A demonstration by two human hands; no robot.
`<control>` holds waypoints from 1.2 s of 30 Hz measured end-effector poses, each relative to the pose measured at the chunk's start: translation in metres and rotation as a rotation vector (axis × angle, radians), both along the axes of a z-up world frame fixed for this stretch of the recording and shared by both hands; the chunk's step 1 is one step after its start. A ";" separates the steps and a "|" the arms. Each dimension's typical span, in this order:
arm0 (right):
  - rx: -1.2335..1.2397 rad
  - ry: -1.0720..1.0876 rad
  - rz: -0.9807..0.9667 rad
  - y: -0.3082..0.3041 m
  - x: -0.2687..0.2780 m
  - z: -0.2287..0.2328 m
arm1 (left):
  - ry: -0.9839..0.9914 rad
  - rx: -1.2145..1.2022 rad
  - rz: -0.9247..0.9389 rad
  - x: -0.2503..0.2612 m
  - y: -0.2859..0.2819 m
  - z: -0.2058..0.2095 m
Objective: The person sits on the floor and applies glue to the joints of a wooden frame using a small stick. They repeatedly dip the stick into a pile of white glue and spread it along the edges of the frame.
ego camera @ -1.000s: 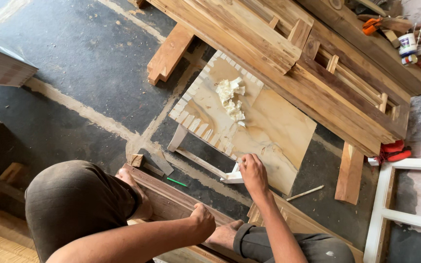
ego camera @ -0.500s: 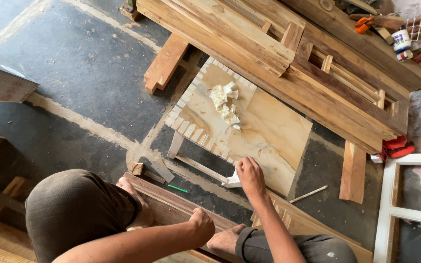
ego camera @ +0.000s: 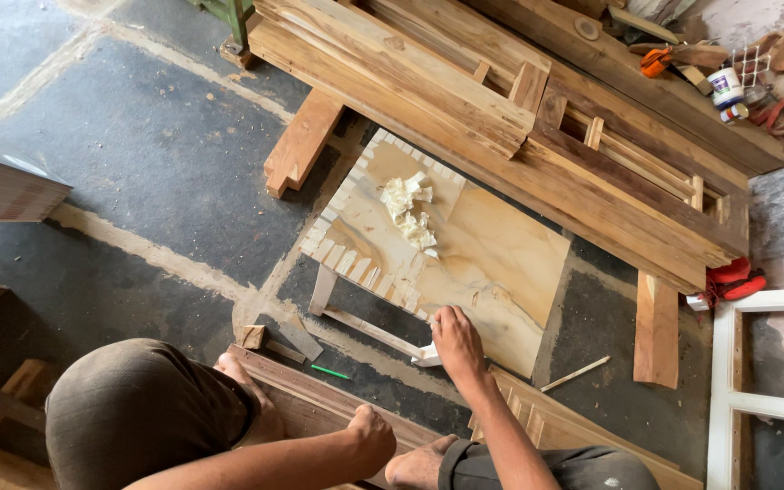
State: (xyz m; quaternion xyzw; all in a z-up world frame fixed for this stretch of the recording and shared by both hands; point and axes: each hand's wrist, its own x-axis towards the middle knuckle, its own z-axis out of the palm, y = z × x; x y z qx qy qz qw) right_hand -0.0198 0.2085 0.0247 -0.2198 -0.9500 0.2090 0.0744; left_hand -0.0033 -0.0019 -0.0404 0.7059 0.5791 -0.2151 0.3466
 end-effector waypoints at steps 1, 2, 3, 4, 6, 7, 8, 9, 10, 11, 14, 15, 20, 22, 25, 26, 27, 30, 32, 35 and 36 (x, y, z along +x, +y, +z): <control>0.034 -0.006 0.013 -0.001 0.000 -0.001 | 0.000 0.003 -0.004 0.000 -0.001 0.000; 0.068 -0.013 0.025 -0.002 0.000 -0.001 | 0.000 0.006 -0.007 0.000 -0.002 0.000; 0.102 -0.017 0.037 -0.003 0.000 -0.001 | -0.003 0.003 -0.008 0.000 -0.002 0.000; 0.083 -0.007 0.031 -0.003 0.000 0.000 | 0.000 0.006 -0.013 0.000 -0.002 0.001; 0.044 0.011 0.017 -0.002 0.000 0.001 | 0.002 0.004 -0.019 -0.003 -0.003 0.001; -0.011 0.010 0.006 0.000 0.000 0.003 | 0.001 0.004 -0.020 -0.004 -0.003 0.002; -0.067 0.010 -0.006 0.002 -0.001 0.004 | -0.001 0.005 -0.020 -0.006 -0.003 0.002; -0.123 0.008 -0.013 0.003 -0.002 0.006 | -0.002 0.011 -0.015 -0.008 -0.004 0.004; -0.088 0.032 -0.008 0.004 -0.004 0.007 | -0.005 0.013 -0.011 -0.011 -0.005 0.005; -0.051 0.054 -0.002 0.006 -0.003 0.008 | -0.006 0.014 -0.006 -0.012 -0.005 0.007; 0.002 0.017 0.002 0.009 -0.004 0.008 | -0.013 0.029 0.011 -0.015 -0.003 0.009; 0.008 -0.015 0.002 0.008 -0.004 0.008 | -0.017 0.036 0.027 -0.014 -0.004 0.010; 0.019 -0.127 0.027 0.006 -0.008 0.008 | -0.035 0.005 -0.005 -0.015 -0.003 0.010; 0.013 -0.134 0.032 0.007 -0.009 0.010 | -0.029 -0.001 -0.007 -0.015 -0.001 0.009; 0.032 -0.069 0.058 0.009 -0.006 0.012 | -0.033 0.001 -0.005 -0.013 -0.001 0.008; 0.038 -0.060 0.065 0.009 -0.005 0.011 | -0.036 -0.002 -0.004 -0.012 -0.002 0.008; 0.044 -0.050 0.072 0.009 -0.004 0.009 | -0.036 -0.002 -0.003 -0.012 -0.002 0.008; 0.092 -0.123 0.058 0.009 -0.007 -0.001 | -0.037 -0.002 -0.004 -0.013 -0.002 0.008; 0.131 -0.144 0.033 0.011 -0.010 -0.008 | -0.032 -0.001 -0.008 -0.014 0.000 0.009; 0.152 -0.220 0.019 0.013 -0.014 -0.013 | -0.033 0.000 -0.003 -0.015 -0.001 0.010; 0.152 -0.252 0.018 0.013 -0.015 -0.014 | -0.032 -0.001 0.001 -0.016 -0.001 0.011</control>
